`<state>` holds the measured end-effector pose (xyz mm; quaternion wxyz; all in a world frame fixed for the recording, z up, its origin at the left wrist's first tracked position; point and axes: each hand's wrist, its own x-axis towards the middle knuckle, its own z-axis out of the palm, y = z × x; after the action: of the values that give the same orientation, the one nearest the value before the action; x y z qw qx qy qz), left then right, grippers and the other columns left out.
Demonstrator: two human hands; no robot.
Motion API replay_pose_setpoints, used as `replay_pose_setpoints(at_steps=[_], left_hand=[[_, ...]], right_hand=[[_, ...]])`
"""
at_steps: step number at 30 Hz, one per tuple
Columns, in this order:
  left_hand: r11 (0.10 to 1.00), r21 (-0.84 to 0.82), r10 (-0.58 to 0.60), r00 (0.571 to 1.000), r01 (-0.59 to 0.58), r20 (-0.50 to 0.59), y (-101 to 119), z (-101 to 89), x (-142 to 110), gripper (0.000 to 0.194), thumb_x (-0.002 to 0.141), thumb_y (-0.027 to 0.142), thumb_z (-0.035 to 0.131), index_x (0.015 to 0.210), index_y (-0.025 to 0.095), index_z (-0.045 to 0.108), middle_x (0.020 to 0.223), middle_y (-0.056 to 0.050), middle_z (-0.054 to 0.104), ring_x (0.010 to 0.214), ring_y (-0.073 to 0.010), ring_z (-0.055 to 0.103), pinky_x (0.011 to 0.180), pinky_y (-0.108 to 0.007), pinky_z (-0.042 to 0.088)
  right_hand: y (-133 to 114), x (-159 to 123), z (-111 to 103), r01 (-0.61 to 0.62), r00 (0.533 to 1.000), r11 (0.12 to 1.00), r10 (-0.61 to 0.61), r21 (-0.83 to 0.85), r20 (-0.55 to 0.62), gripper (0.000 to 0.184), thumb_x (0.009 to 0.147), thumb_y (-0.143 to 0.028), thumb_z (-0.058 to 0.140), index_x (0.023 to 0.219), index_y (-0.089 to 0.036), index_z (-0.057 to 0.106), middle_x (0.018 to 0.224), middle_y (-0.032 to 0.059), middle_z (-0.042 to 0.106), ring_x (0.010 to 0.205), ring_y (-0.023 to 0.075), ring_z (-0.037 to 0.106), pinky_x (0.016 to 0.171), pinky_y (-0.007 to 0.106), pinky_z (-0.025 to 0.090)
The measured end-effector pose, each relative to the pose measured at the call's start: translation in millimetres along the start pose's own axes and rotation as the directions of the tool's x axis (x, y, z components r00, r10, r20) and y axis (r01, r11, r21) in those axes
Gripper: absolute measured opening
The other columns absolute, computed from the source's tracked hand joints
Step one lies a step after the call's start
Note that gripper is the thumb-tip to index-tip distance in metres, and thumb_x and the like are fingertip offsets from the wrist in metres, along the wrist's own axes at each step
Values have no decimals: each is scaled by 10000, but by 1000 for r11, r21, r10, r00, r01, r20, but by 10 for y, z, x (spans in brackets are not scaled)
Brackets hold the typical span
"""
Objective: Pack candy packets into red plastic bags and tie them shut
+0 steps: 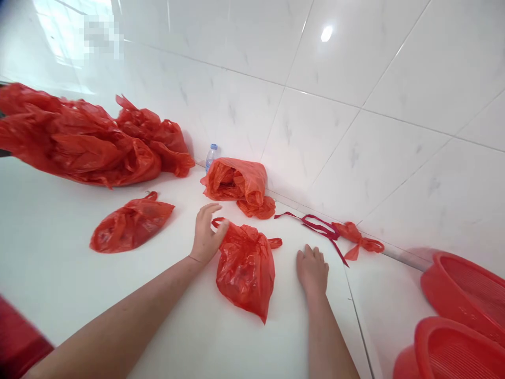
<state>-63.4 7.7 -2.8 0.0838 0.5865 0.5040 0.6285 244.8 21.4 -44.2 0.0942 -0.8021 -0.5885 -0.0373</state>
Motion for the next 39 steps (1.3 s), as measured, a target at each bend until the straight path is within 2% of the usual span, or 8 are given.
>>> replay_pose_setpoints(at_steps=[3,8,12,17,24,27,35,39], left_hand=[[923,87,336,896,-375,289,293,-59,-150,501,770,425,612,1222,233,515,1401,-116,397,1316,-301,310,1083,-491,235],[902,101,227,659,-420,717,442,32,-438,688,633,509,726,1259,315,516,1444,-99,369,1331,-399,261,1031,-672,156],[909,253,62,708,-331,703,230,-156,-442,388,724,386,666,1095,281,619,1376,-103,463,1293,-356,355,1015,-648,227],[859,423,-41,785,-288,618,-101,-757,-305,349,770,333,605,1113,266,619,1368,-100,482,1275,-330,401,1018,-571,305],[667,621,46,855,-412,517,-323,-1402,-54,371,846,202,466,1199,242,571,1264,-98,571,1194,-295,487,1012,-513,354],[625,609,198,853,-489,483,-212,-1313,-23,382,847,108,391,1151,230,587,1257,-102,565,1237,-288,443,1029,-516,336],[802,235,190,607,-549,771,4,-654,-304,248,851,179,451,1015,247,624,1113,-84,626,1044,-228,587,865,-388,521],[833,255,136,628,-492,766,-28,-554,-355,250,847,184,443,1000,260,626,1120,-81,622,1010,-226,611,843,-373,542]], right_hand=[[-46,-168,26,43,998,999,-42,-19,43,534,916,-397,187,1356,-186,403,1388,144,399,1278,282,366,981,460,324],[-102,-340,64,111,993,993,-110,-31,31,538,917,-410,193,1367,-197,397,1442,127,339,1326,286,306,1011,468,294],[-118,-398,36,116,993,993,-115,-12,20,538,914,-408,207,1365,-194,406,1452,131,332,1347,273,279,1027,465,282],[-176,-404,41,94,995,995,-95,-9,-22,511,908,-383,240,1346,-205,435,1435,126,356,1332,288,299,1021,474,285],[-716,-351,131,278,957,961,-276,12,-88,425,911,-284,283,1266,-209,505,1375,130,434,1272,281,367,962,464,328],[-1069,-380,101,355,932,932,-346,77,-106,409,896,-236,328,1249,-190,529,1359,157,451,1246,296,396,950,459,325],[-1661,-168,24,383,920,868,-327,316,-218,597,815,-238,503,1393,-198,363,1508,149,221,1302,278,327,962,389,326],[-1717,1,35,374,927,856,-330,357,-181,659,827,-240,478,1444,-187,251,1520,108,216,1335,293,256,1010,443,264]])
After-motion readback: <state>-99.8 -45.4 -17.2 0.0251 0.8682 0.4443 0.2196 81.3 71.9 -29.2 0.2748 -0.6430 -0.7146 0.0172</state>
